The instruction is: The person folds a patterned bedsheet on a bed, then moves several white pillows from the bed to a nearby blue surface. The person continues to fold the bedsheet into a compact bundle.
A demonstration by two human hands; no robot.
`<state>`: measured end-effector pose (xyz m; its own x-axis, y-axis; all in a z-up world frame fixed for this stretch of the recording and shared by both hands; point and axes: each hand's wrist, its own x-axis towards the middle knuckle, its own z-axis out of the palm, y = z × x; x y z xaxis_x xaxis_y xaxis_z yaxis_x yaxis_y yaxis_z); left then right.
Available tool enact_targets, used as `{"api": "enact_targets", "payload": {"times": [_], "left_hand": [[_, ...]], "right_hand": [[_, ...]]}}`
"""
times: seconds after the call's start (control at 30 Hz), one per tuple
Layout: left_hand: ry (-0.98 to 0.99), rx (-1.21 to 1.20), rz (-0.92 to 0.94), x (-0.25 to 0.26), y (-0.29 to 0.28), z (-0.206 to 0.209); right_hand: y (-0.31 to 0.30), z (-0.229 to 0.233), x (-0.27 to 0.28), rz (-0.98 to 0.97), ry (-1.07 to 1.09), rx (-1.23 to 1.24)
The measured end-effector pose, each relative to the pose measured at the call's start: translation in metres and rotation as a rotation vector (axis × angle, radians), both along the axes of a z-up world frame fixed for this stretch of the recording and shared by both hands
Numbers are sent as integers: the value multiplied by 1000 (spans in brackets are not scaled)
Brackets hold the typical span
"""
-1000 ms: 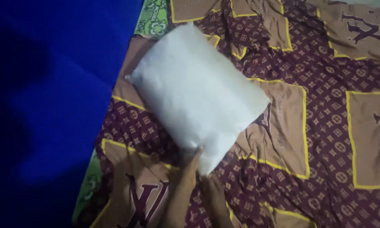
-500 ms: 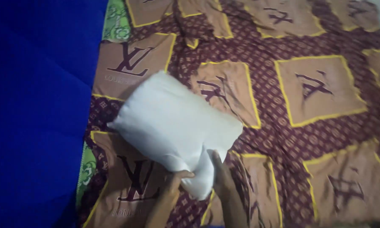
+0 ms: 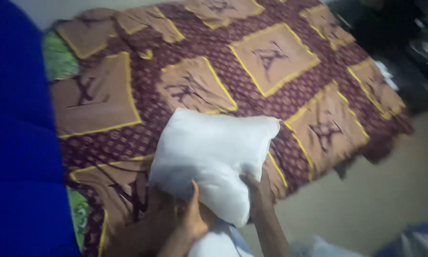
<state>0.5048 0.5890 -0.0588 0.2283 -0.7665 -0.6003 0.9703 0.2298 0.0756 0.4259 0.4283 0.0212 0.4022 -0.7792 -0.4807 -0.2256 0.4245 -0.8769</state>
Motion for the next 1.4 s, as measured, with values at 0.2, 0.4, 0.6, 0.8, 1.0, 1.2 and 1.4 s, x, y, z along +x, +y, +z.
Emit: {"api": "enact_targets", "payload": {"times": [0.2, 0.4, 0.6, 0.8, 1.0, 1.2, 1.4], "left_hand": [[23, 19, -120, 2, -15, 0], [-64, 172, -99, 10, -59, -52], [-147, 196, -229, -9, -120, -97], [-293, 77, -410, -46, -172, -70], [-438, -102, -613, -74, -238, -22], [-470, -156, -880, -115, -304, 6], [-646, -209, -916, -163, -364, 35]], "right_hand": [[-2, 31, -78, -168, -256, 70], [-7, 46, -173, -307, -320, -22], [-18, 69, -279, -368, -316, -68], [-16, 70, -359, -538, -111, -230], [-1, 90, -394, -724, -175, -268], [-3, 79, -433, -887, -119, -304], [-28, 68, -473, -1027, -63, -199]]}}
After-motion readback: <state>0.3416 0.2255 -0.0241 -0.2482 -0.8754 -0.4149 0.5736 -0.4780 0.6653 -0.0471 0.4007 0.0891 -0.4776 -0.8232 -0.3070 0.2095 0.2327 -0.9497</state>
